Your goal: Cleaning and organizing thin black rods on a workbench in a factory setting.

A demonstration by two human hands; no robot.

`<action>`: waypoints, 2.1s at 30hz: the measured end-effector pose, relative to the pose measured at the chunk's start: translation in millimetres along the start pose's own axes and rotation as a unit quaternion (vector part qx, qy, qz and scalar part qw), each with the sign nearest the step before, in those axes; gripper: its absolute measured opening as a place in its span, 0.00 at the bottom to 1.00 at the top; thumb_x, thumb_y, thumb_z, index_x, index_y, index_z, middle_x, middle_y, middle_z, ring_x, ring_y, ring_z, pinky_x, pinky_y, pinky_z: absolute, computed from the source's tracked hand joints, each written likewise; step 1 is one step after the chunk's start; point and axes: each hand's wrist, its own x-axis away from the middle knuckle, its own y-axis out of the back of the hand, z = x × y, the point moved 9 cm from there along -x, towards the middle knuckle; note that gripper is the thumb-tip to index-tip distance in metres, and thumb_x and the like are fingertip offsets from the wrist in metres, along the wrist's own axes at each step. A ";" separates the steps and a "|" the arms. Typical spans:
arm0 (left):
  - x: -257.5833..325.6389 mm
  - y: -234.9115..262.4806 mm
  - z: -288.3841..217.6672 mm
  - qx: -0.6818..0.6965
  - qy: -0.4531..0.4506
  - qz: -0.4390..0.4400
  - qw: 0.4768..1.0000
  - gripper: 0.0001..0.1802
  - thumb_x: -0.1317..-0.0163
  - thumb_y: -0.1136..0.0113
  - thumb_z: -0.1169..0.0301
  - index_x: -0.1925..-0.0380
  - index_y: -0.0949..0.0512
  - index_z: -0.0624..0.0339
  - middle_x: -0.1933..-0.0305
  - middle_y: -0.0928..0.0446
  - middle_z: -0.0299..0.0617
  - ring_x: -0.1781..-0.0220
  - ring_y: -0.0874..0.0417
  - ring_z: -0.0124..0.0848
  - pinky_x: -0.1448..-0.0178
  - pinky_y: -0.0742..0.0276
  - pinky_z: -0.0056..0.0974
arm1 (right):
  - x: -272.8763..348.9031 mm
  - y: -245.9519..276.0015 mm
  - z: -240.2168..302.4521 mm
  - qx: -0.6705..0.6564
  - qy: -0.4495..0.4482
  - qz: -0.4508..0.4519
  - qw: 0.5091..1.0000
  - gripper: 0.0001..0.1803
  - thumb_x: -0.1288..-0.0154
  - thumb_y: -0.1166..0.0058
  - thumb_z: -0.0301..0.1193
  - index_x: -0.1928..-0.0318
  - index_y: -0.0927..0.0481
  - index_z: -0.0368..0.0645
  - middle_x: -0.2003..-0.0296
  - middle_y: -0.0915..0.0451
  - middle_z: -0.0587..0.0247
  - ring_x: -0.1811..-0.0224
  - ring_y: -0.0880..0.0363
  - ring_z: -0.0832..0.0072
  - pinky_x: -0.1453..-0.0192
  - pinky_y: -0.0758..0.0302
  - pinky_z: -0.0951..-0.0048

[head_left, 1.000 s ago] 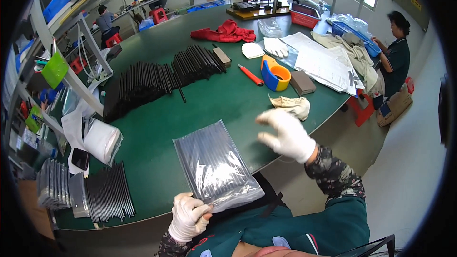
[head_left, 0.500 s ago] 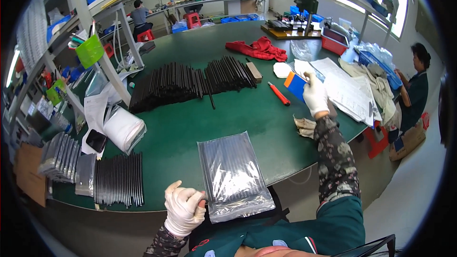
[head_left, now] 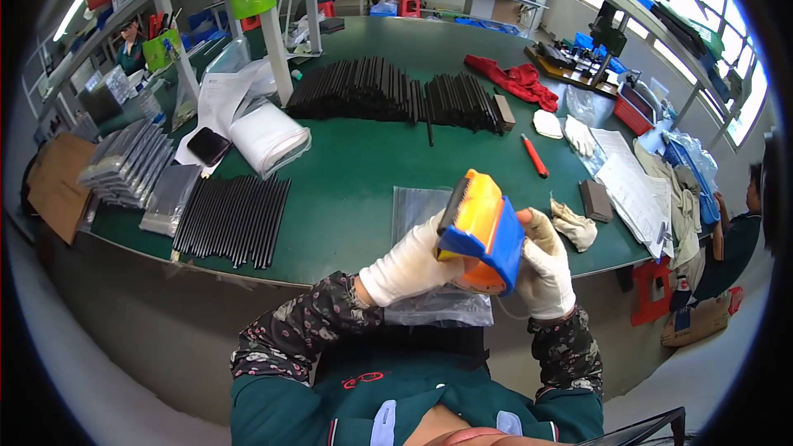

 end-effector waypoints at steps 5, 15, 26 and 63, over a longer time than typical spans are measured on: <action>16.1 8.0 25.4 0.079 0.089 -0.021 0.993 0.27 0.45 0.37 0.79 0.43 0.30 0.60 0.49 0.21 0.48 0.44 0.21 0.36 0.39 0.28 0.40 | 10.0 -63.8 16.1 0.500 0.122 0.123 0.849 0.55 0.61 0.30 0.27 0.29 0.45 0.40 0.41 0.32 0.51 0.37 0.32 0.63 0.31 0.37 0.65; 28.2 38.5 24.0 0.415 0.187 0.069 0.888 0.44 0.46 0.41 0.35 0.45 0.26 0.66 0.48 0.23 0.42 0.47 0.25 0.30 0.40 0.31 0.37 | 34.6 -91.1 52.0 0.633 0.319 0.179 0.682 0.52 0.71 0.29 0.21 0.36 0.31 0.55 0.66 0.25 0.59 0.69 0.23 0.60 0.66 0.26 0.66; 19.6 60.5 15.1 0.181 0.156 -0.062 0.969 0.13 0.38 0.34 0.65 0.62 0.21 0.64 0.66 0.21 0.34 0.65 0.23 0.20 0.59 0.27 0.27 | 31.9 -102.3 41.2 0.707 0.289 0.234 0.602 0.54 0.67 0.28 0.26 0.32 0.35 0.61 0.70 0.25 0.59 0.74 0.24 0.60 0.74 0.29 0.65; 2.7 13.6 -142.2 -0.497 -0.395 -0.091 0.767 0.10 0.45 0.33 0.74 0.67 0.25 0.59 0.72 0.24 0.36 0.74 0.23 0.36 0.72 0.29 0.37 | -97.3 59.6 68.0 0.814 0.161 -0.225 0.510 0.29 0.53 0.33 0.33 0.46 0.23 0.59 0.62 0.26 0.55 0.61 0.20 0.58 0.60 0.21 0.58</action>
